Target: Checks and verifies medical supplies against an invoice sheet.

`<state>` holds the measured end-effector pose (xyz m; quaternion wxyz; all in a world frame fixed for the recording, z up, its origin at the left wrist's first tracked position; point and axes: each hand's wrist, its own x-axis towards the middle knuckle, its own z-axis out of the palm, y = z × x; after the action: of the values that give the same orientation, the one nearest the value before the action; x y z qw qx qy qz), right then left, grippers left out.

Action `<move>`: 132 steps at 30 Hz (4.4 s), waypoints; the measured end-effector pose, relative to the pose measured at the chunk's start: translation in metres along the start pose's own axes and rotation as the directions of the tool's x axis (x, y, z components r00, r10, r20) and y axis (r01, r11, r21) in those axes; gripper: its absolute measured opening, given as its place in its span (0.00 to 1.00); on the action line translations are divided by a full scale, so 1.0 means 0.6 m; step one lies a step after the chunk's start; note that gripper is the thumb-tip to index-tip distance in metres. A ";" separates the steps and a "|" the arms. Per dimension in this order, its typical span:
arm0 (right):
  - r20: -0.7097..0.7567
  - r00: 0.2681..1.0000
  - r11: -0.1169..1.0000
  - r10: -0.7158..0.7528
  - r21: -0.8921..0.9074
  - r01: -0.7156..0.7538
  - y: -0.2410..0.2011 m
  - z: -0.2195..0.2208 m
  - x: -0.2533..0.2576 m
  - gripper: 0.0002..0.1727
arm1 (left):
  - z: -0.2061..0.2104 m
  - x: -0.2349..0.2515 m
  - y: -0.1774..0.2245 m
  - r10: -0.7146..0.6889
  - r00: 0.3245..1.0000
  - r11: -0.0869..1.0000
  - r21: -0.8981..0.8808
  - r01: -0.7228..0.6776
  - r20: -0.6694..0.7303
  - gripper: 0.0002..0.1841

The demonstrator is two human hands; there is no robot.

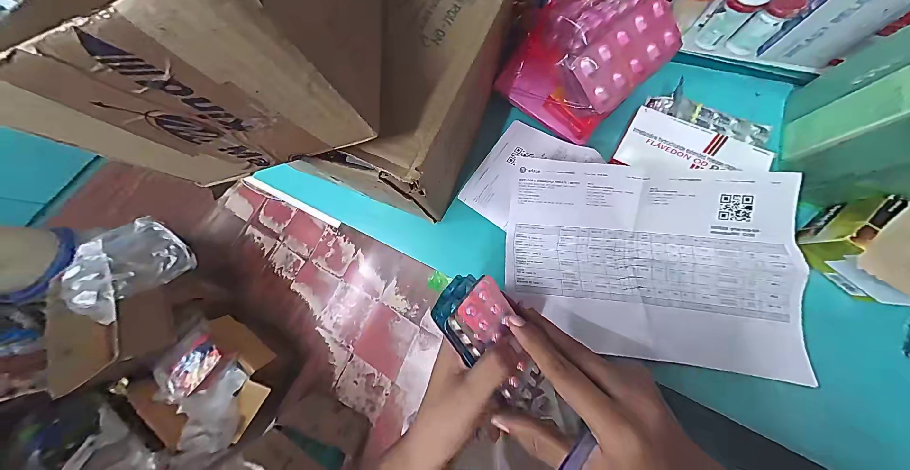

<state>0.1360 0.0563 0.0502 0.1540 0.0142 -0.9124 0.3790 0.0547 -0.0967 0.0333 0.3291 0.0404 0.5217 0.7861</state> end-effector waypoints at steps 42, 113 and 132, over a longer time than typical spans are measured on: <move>0.122 0.962 0.947 0.244 0.184 -0.264 0.035 -0.019 0.068 0.31 | -0.046 0.070 -0.005 -0.147 0.949 0.919 -0.316 0.235 0.278 0.19; -0.449 0.775 0.444 0.445 -0.641 -0.627 0.107 -0.223 -0.177 0.25 | 0.046 0.076 0.053 -0.201 0.564 0.423 0.590 -0.688 0.801 0.39; -0.346 0.752 0.794 0.561 0.482 -0.371 0.129 -0.085 -0.073 0.33 | 0.137 0.130 0.014 -0.738 0.516 0.171 0.860 -0.480 0.434 0.55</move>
<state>0.1804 0.1430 0.0178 0.2639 -0.2817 -0.7271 0.5677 0.0234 0.0103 0.0560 0.5060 0.5538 0.6561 0.0821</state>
